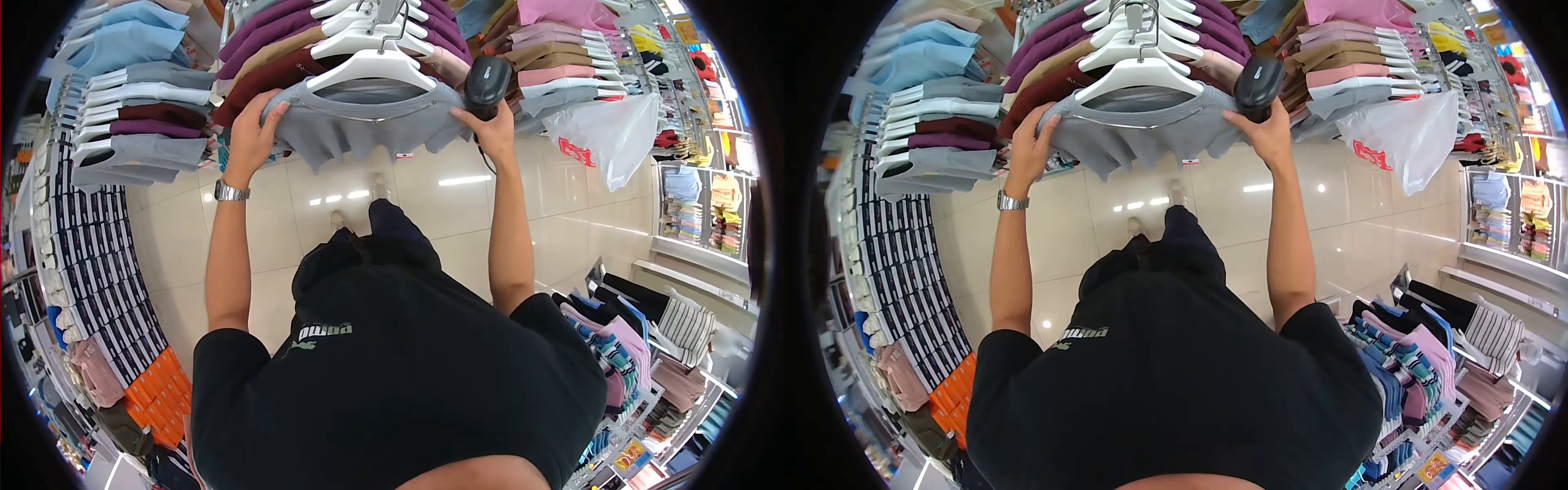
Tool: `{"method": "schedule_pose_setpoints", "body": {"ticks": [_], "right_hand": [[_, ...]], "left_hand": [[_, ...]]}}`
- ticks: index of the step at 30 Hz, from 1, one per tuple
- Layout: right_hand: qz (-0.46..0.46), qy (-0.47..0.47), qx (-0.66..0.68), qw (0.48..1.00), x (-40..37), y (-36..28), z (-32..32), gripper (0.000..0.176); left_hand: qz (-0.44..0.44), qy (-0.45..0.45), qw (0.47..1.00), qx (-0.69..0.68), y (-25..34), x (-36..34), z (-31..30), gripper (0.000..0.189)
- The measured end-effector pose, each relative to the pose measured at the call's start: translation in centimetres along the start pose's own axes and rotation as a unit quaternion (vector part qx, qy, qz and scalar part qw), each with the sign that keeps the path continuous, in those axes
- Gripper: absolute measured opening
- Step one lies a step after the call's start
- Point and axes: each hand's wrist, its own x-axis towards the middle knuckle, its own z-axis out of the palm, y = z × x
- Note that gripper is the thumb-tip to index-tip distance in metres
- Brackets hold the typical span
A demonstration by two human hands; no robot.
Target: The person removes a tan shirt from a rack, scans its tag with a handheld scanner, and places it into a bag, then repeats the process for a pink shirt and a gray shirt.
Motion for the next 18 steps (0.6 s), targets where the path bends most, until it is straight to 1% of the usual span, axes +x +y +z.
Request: {"method": "schedule_pose_setpoints", "body": {"ticks": [8,14,18], "right_hand": [[-0.016,0.003,0.002,1.0,-0.6,-2.1,0.0,0.058],[-0.035,0.001,-0.016,0.999,-0.6,-2.5,0.2,0.058],[-0.046,-0.01,-0.026,0.999,-0.7,-2.9,0.7,0.06]], "left_hand": [[-0.038,-0.034,0.996,-0.074,-0.9,0.0,-0.2,0.043],[-0.051,-0.025,0.992,-0.109,-1.7,-0.1,0.3,0.045],[-0.027,-0.005,0.996,-0.08,-1.5,-0.1,0.2,0.044]]}}
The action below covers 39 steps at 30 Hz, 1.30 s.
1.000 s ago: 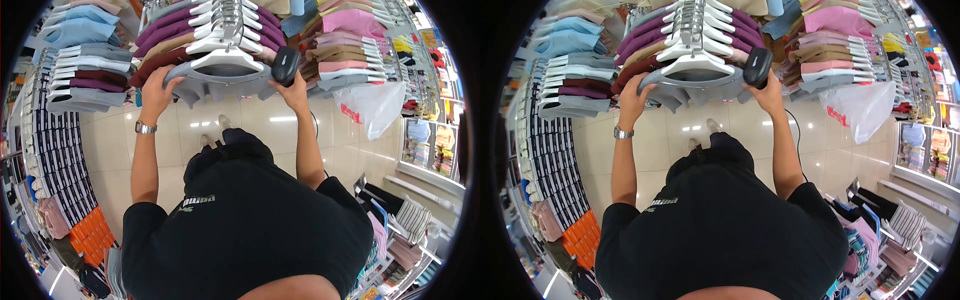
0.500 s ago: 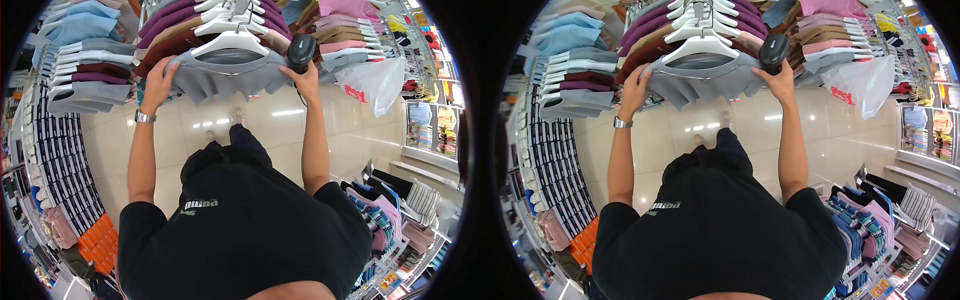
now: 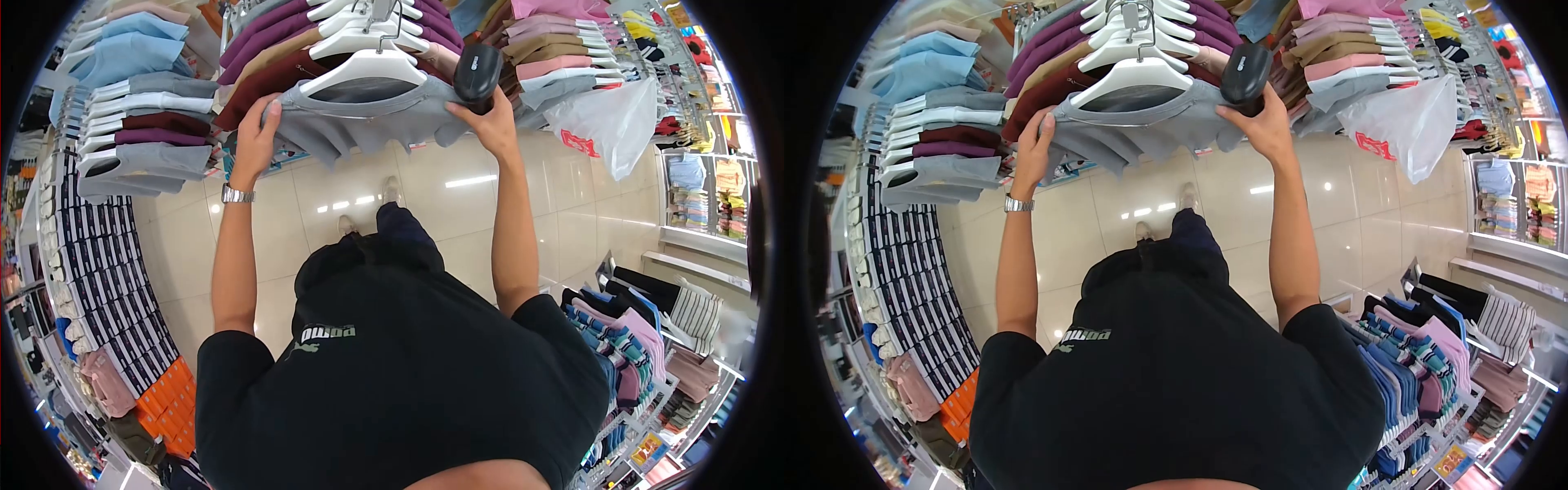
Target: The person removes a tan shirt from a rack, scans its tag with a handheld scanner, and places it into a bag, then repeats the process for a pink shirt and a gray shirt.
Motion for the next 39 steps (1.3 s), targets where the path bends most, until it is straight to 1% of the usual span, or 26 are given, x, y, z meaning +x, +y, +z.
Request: {"method": "schedule_pose_setpoints", "body": {"ticks": [3,6,7,10,12,14,17,20,21,24,26,29,32,35,38,39], "right_hand": [[0.004,-0.014,-0.02,1.0,0.1,0.3,0.0,0.06],[-0.013,-0.038,-0.029,0.999,0.3,0.3,0.1,0.061],[-0.018,-0.048,-0.027,0.998,0.4,0.1,0.1,0.061],[-0.023,-0.057,-0.02,0.998,0.3,1.1,0.0,0.06],[-0.022,-0.05,-0.028,0.998,0.3,2.2,-0.2,0.059],[0.02,-0.029,0.0,0.999,-0.1,2.8,-0.3,0.058],[0.057,-0.011,0.013,0.998,-0.4,2.8,-0.2,0.062],[0.075,-0.004,0.022,0.997,-1.3,1.7,-0.2,0.063],[0.08,-0.002,0.027,0.996,-1.5,1.4,-0.2,0.063],[0.045,0.017,0.021,0.999,-2.1,2.1,0.2,0.059],[0.028,0.006,0.024,0.999,-2.6,1.6,0.4,0.057],[0.018,0.001,-0.008,1.0,-2.7,0.2,0.4,0.056],[0.002,-0.017,-0.028,0.999,-2.2,0.5,0.5,0.058],[-0.008,-0.029,-0.036,0.999,-1.6,0.4,0.7,0.06],[-0.033,-0.025,-0.051,0.998,-0.8,0.5,1.0,0.058],[-0.046,-0.022,-0.056,0.997,-0.5,0.5,1.1,0.057]], "left_hand": [[0.03,0.025,0.999,0.028,1.1,0.2,0.3,0.044],[0.051,0.007,0.992,0.112,2.0,0.4,-0.1,0.046],[0.041,0.026,0.993,0.109,1.9,0.5,0.1,0.046],[-0.011,0.003,0.995,0.096,2.4,0.9,-0.5,0.046],[-0.021,0.003,0.998,0.063,2.1,0.7,-0.9,0.044],[-0.028,0.009,1.0,0.009,1.3,0.4,-1.0,0.043],[-0.055,0.062,0.996,-0.031,0.6,-0.1,-0.7,0.039],[-0.023,0.086,0.996,-0.023,1.3,-0.5,-0.5,0.035],[-0.014,0.119,0.993,-0.02,1.5,-0.6,-0.1,0.034],[0.015,0.219,0.975,-0.015,1.6,-1.0,1.8,0.032],[0.036,0.284,0.958,-0.02,1.1,-0.8,2.9,0.032],[-0.004,0.343,0.938,-0.055,1.0,-0.7,3.8,0.034],[-0.062,0.346,0.932,-0.085,1.1,-0.8,3.5,0.037],[-0.144,0.355,0.916,-0.122,-1.5,-0.8,3.0,0.04],[-0.15,0.351,0.882,-0.276,-2.6,-0.6,3.1,0.04],[-0.164,0.356,0.856,-0.336,-2.4,-0.5,3.2,0.039]]}}
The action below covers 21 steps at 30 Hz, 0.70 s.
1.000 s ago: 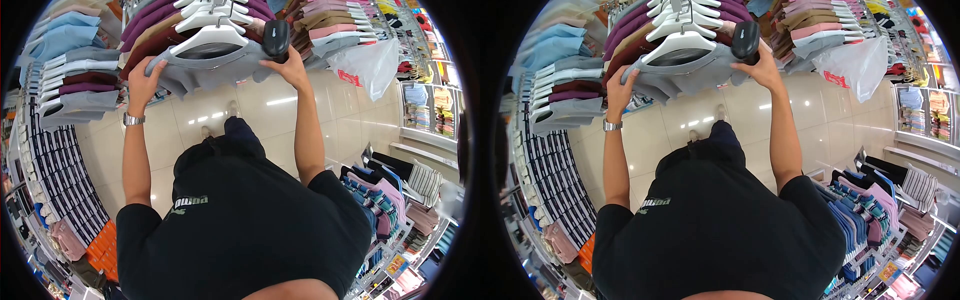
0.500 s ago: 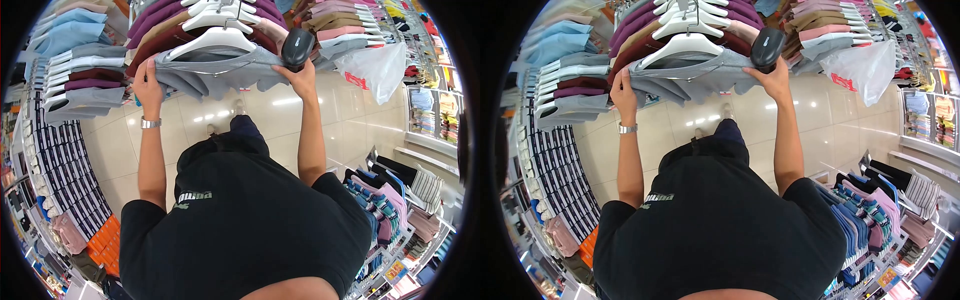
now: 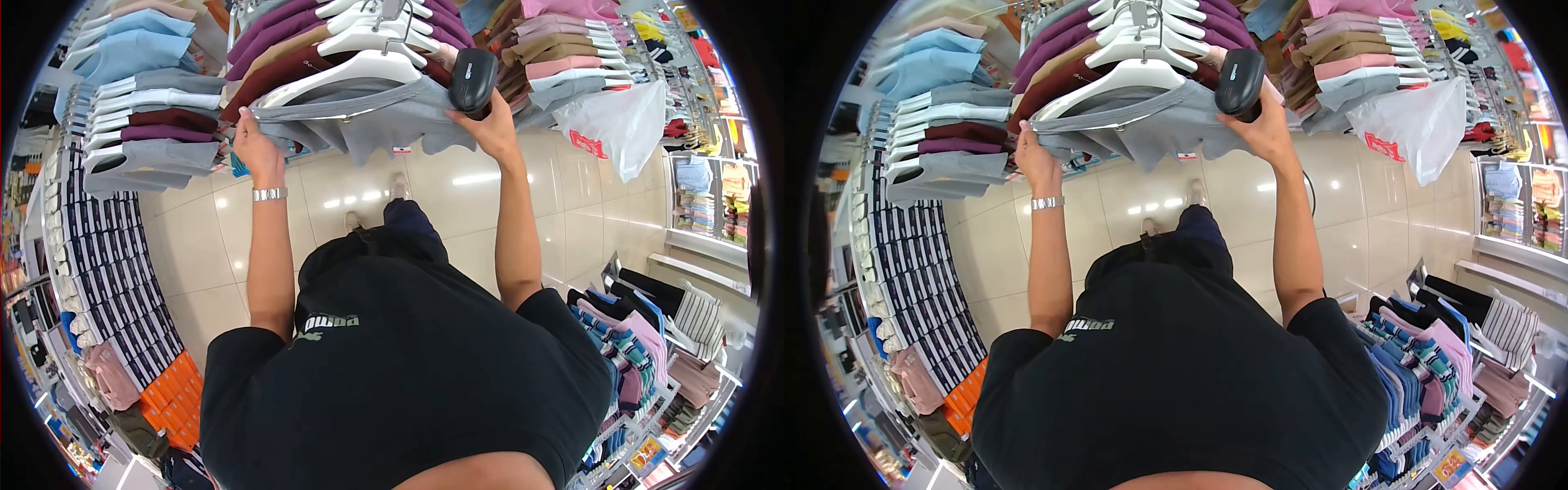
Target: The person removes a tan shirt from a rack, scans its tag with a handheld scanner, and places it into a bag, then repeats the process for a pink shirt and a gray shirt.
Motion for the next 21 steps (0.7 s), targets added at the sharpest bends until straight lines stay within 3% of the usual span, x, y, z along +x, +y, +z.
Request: {"method": "schedule_pose_setpoints", "body": {"ticks": [6,10,18,21], "right_hand": [[-0.026,-0.004,-0.024,0.999,1.3,-0.4,0.3,0.057],[-0.035,-0.005,-0.028,0.999,1.6,-0.8,0.5,0.057],[-0.011,0.01,-0.021,1.0,1.4,-1.9,1.4,0.061],[-0.054,0.005,-0.045,0.998,1.4,-1.7,1.9,0.062]], "left_hand": [[-0.206,0.01,0.936,-0.286,-1.9,0.7,-0.1,0.033],[-0.261,-0.022,0.915,-0.305,-3.0,1.0,-0.7,0.034],[-0.289,0.028,0.897,-0.333,-2.0,-0.2,0.6,0.034],[-0.318,0.061,0.867,-0.378,-3.4,0.3,0.5,0.033]]}}
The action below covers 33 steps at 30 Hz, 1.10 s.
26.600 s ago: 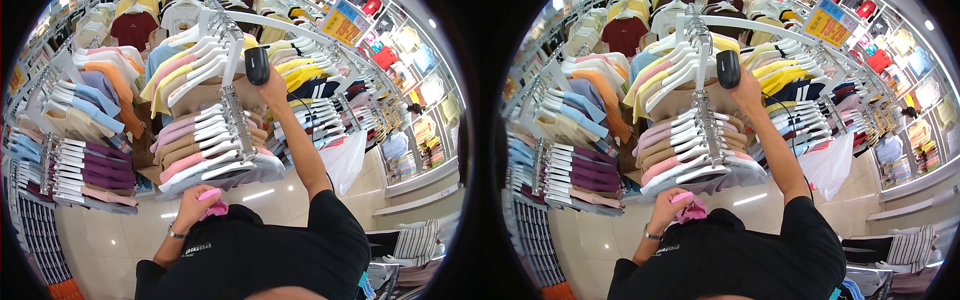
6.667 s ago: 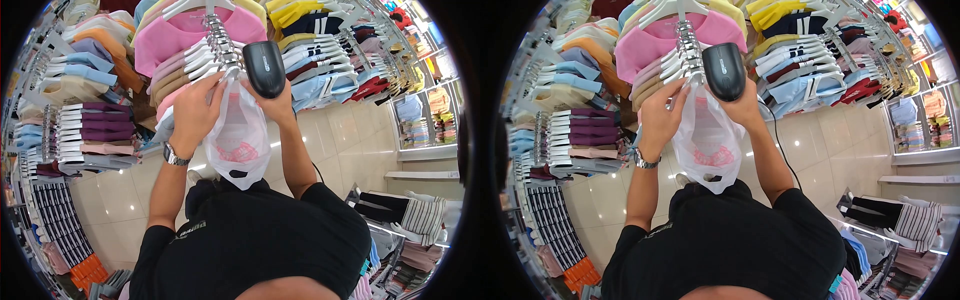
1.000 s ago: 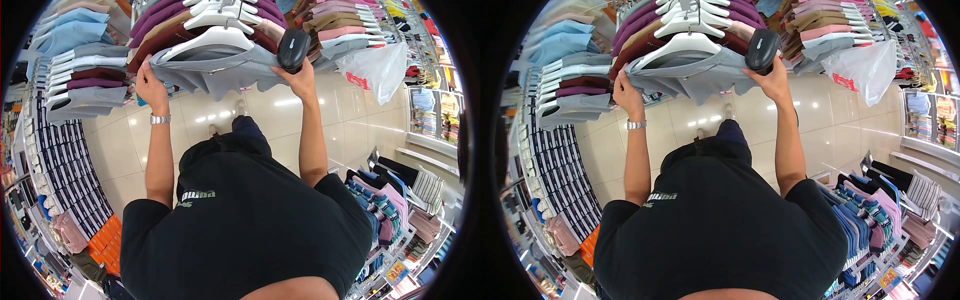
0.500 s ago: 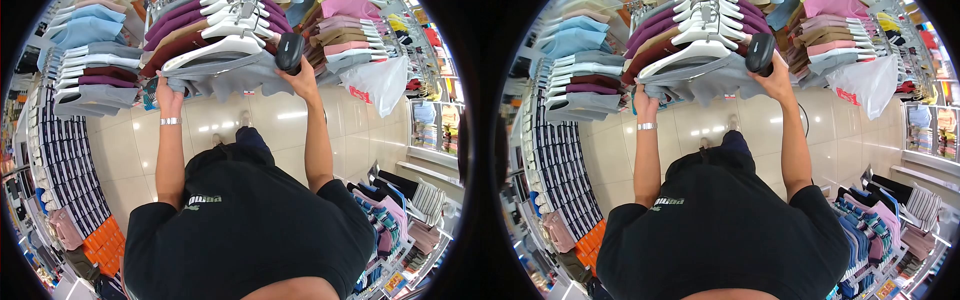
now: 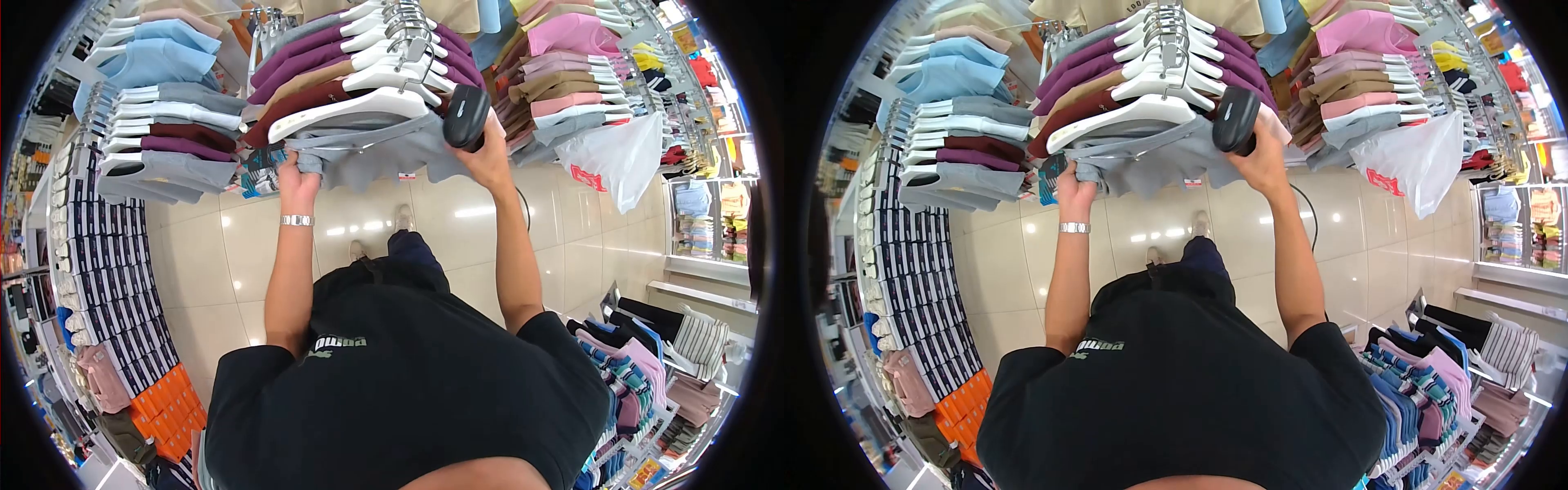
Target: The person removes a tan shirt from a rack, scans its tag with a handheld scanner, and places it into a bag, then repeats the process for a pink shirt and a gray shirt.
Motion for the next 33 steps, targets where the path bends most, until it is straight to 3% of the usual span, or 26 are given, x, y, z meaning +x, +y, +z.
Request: {"method": "schedule_pose_setpoints", "body": {"ticks": [3,8,14,17,19,26,33], "right_hand": [[0.039,-0.036,0.025,0.998,-0.9,-0.2,1.5,0.064],[0.065,-0.002,0.031,0.997,-1.2,0.4,2.3,0.061],[0.08,0.056,0.045,0.994,-2.4,1.9,1.8,0.06],[0.104,0.081,0.045,0.99,-3.7,3.9,1.7,0.06],[0.156,0.097,0.064,0.981,-4.6,5.5,1.4,0.063],[0.199,0.071,0.039,0.977,-7.8,8.3,-1.3,0.061],[0.267,0.011,0.045,0.963,-11.8,5.3,-4.9,0.057]], "left_hand": [[-0.018,-0.014,0.999,0.03,-1.3,-0.5,-0.4,0.032],[-0.026,-0.032,0.994,0.102,-2.1,-1.9,-0.3,0.033],[-0.013,-0.098,0.971,0.22,-2.0,-3.5,-0.5,0.03],[0.016,-0.182,0.938,0.294,-2.5,-3.9,-0.9,0.03],[0.072,-0.169,0.895,0.407,-2.7,-2.8,-2.1,0.03],[0.187,-0.193,0.684,0.678,-2.6,-3.6,-2.4,0.036],[0.192,-0.288,0.559,0.753,-1.1,-4.9,-2.5,0.031]]}}
